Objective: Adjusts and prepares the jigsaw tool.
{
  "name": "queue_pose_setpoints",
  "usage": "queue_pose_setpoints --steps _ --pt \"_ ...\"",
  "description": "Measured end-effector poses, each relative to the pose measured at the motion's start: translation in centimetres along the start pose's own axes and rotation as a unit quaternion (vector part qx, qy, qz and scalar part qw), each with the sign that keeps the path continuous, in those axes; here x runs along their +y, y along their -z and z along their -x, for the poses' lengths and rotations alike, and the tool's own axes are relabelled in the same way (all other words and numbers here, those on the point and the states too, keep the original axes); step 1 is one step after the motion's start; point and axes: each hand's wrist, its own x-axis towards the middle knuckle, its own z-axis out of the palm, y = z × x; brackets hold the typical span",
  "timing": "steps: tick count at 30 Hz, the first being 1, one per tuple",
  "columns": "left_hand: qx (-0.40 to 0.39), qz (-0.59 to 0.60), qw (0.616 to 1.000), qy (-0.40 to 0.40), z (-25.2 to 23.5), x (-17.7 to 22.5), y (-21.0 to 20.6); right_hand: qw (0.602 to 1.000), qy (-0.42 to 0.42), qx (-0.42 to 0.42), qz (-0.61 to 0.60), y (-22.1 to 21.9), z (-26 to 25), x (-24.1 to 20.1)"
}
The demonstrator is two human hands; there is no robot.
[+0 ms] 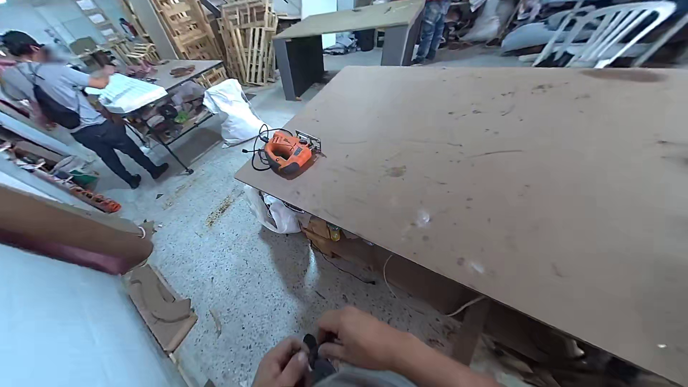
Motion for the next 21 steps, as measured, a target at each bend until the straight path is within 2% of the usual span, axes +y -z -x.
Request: queue_pose_setpoints --steps 3,5,8,10,14,17,21 --pt "-0.101 -0.034 0.994 0.012 -7.0 2.2 5.0 0.999 -0.034 0.03 0.005 3.1 -3.4 0.4" --pt "-0.163 -0.038 0.986 0.02 -12.3 3.7 7.6 0.99 -0.071 0.124 -0.013 5.2 -5.2 1.3" --pt "-0.16 0.007 0.987 0.024 -18.9 6.0 9.6 0.924 -0.168 0.328 -0.1 6.7 -6.8 3.4" --pt "-0.152 0.072 0.986 0.018 -23.3 7.4 10.9 0.878 -0.215 0.39 -0.175 7.3 -8.4 5.6" --pt "-0.167 0.175 0.97 0.021 -31.1 9.4 13.1 0.874 -0.231 0.366 -0.219 10.2 -14.4 9.6" --pt "-0.135 0.279 0.95 0.025 -35.0 10.6 15.5 0.869 -0.253 0.364 -0.221 16.1 -20.0 11.5" --pt "-0.112 0.355 0.928 0.007 -39.3 12.4 20.3 0.85 -0.314 0.358 -0.224 25.2 -26.1 13.3"
